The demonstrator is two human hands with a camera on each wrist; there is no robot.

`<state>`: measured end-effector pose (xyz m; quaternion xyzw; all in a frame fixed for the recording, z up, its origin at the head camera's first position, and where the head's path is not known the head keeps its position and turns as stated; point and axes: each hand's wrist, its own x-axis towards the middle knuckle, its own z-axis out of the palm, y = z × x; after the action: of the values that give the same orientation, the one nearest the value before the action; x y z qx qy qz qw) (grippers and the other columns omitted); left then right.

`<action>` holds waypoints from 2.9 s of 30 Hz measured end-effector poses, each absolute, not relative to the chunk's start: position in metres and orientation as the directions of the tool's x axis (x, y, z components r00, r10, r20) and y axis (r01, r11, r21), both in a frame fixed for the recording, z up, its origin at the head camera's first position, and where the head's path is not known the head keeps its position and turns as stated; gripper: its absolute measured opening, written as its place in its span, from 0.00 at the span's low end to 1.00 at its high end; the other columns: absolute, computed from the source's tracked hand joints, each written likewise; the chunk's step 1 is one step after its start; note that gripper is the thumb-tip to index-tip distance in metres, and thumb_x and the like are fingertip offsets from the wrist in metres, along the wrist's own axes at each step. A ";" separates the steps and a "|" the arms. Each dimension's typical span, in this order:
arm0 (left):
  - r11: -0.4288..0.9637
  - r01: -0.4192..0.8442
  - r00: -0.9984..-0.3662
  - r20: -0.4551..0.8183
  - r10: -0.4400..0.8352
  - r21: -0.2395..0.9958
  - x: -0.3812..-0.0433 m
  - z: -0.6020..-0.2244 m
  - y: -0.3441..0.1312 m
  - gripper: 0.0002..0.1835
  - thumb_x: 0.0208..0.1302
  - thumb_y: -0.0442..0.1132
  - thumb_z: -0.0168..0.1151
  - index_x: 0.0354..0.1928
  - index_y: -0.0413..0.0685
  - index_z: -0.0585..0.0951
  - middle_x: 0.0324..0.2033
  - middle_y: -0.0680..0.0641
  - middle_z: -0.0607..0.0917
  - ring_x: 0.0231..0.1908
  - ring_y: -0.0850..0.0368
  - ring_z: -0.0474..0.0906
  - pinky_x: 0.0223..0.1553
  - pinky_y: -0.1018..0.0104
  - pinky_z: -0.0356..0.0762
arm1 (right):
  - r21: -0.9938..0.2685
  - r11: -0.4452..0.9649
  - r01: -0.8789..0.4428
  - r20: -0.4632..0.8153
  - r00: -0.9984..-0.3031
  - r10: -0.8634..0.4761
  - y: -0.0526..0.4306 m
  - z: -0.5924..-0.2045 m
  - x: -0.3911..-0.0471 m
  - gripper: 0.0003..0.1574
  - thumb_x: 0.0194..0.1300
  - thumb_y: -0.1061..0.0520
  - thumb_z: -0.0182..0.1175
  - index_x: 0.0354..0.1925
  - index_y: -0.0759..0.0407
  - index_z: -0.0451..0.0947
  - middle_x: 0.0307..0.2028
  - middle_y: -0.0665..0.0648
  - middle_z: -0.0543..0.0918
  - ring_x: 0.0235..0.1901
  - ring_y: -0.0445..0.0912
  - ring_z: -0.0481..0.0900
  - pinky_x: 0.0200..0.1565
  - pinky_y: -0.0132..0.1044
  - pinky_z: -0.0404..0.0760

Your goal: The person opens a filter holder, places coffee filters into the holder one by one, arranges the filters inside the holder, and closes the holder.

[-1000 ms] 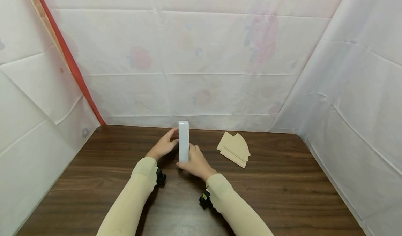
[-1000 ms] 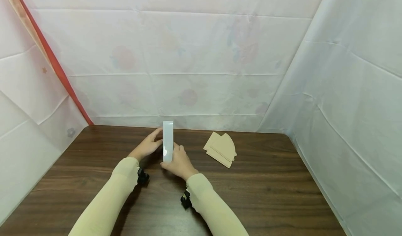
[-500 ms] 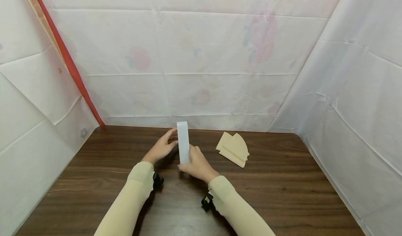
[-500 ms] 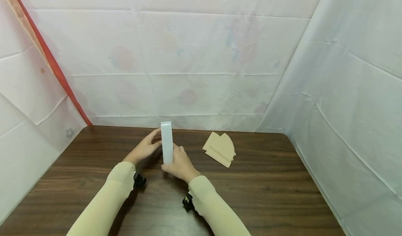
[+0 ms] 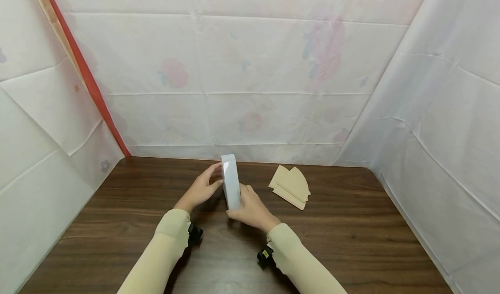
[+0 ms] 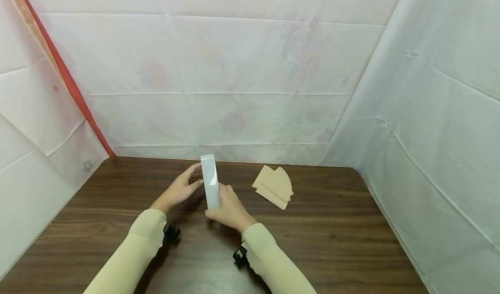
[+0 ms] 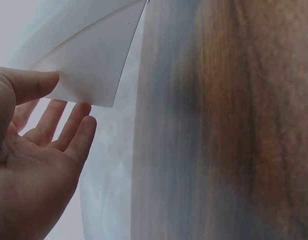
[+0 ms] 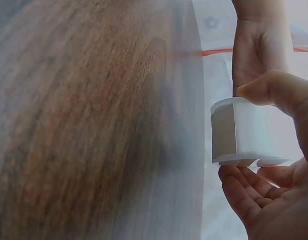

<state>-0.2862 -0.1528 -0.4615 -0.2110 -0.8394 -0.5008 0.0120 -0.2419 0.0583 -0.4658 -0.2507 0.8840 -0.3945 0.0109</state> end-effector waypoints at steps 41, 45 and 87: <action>0.406 0.435 -0.896 0.340 0.286 0.804 -0.248 -0.461 -0.140 0.30 0.67 0.32 0.66 0.69 0.39 0.70 0.57 0.39 0.76 0.56 0.42 0.76 0.60 0.48 0.72 | -0.671 0.501 -0.547 0.172 -0.772 -0.612 0.105 -0.456 -0.233 0.51 0.49 0.59 0.69 0.72 0.59 0.63 0.54 0.54 0.74 0.49 0.45 0.74 0.45 0.38 0.78; 0.406 0.436 -0.895 0.342 0.286 0.803 -0.246 -0.462 -0.140 0.29 0.67 0.35 0.68 0.68 0.39 0.71 0.55 0.41 0.76 0.54 0.45 0.77 0.58 0.49 0.74 | -0.685 0.485 -0.543 0.162 -0.763 -0.626 0.112 -0.455 -0.233 0.50 0.50 0.59 0.68 0.71 0.57 0.64 0.57 0.54 0.74 0.48 0.45 0.75 0.46 0.38 0.78; 0.308 0.253 -0.946 0.168 0.279 0.917 -0.224 -0.462 -0.123 0.27 0.60 0.41 0.76 0.57 0.46 0.74 0.48 0.47 0.81 0.47 0.53 0.81 0.47 0.60 0.80 | -0.845 0.368 -0.388 0.083 -0.775 -0.626 0.152 -0.456 -0.239 0.26 0.64 0.59 0.65 0.59 0.54 0.72 0.48 0.54 0.82 0.44 0.44 0.81 0.44 0.40 0.81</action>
<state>-0.2240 -0.1235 -0.4616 -0.1644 -0.8087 -0.5647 -0.0112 -0.2391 0.1521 -0.4563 -0.3103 0.8174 -0.4685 0.1269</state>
